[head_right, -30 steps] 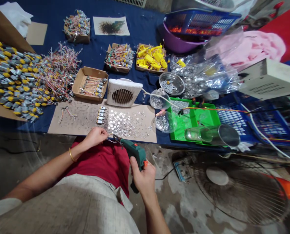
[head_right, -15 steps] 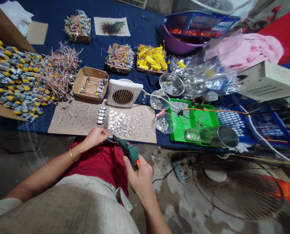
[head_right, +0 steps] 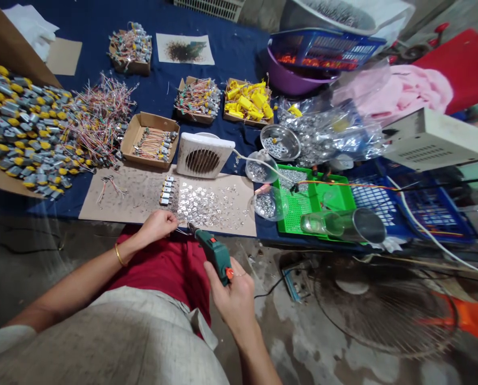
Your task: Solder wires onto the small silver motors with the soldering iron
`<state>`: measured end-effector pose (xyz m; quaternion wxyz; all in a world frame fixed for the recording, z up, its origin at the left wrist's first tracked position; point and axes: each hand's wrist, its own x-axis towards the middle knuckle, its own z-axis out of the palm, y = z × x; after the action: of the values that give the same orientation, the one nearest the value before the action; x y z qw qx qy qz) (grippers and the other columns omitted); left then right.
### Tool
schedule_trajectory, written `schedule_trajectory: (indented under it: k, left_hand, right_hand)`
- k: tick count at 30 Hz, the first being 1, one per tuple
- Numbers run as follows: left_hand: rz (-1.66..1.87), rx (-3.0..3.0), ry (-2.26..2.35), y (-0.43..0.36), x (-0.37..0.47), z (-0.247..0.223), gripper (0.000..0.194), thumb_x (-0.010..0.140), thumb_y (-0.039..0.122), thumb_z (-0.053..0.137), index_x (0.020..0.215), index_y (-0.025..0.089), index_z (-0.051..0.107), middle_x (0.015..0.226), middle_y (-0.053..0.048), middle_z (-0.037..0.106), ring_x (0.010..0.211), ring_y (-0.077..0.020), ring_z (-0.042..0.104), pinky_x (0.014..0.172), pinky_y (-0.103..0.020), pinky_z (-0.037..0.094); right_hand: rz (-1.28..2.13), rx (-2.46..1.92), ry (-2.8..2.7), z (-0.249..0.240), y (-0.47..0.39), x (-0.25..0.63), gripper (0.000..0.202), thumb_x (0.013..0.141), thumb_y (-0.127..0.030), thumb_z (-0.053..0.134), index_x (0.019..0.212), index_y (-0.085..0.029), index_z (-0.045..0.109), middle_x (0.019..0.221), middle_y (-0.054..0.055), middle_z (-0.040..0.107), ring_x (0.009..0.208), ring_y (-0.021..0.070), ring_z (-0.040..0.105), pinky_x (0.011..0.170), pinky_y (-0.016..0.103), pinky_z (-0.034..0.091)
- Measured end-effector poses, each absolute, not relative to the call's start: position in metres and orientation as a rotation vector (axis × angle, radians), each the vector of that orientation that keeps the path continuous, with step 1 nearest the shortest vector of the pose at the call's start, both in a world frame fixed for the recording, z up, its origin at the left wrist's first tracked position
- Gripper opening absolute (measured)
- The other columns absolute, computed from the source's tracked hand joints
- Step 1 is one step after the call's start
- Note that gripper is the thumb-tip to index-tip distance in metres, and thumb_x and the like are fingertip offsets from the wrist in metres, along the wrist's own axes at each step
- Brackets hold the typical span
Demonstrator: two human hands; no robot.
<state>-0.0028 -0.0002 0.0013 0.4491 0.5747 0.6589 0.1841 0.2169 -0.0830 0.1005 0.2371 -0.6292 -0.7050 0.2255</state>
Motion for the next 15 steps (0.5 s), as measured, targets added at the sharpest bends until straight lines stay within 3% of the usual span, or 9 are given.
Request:
schedule_trajectory:
  k: [5,15]
  left_hand:
    - [0.458,1.425,1.616,-0.0005,-0.0029,0.0016,0.021,0.078,0.025,0.058,0.061,0.017,0.065,0.053,-0.001,0.063,0.058,-0.0145,0.059,0.06,-0.022,0.04]
    - [0.484,1.44,1.612,-0.001,-0.0031,-0.0013,0.027,0.081,0.032,0.059,0.058,0.017,0.063,0.051,-0.001,0.061,0.056,-0.0146,0.059,0.059,-0.023,0.041]
  right_hand:
    - [0.609,-1.772,-1.903,0.1002,-0.0869,0.2209,0.041,0.09,-0.051,0.053,0.062,-0.022,0.059,0.047,0.0,0.051,0.05,0.0155,0.05,0.051,0.025,0.04]
    - [0.59,-1.763,-1.895,0.1013,-0.0868,0.222,0.041,0.089,-0.051,0.054,0.06,-0.022,0.059,0.046,0.0,0.051,0.05,0.0164,0.052,0.05,0.025,0.04]
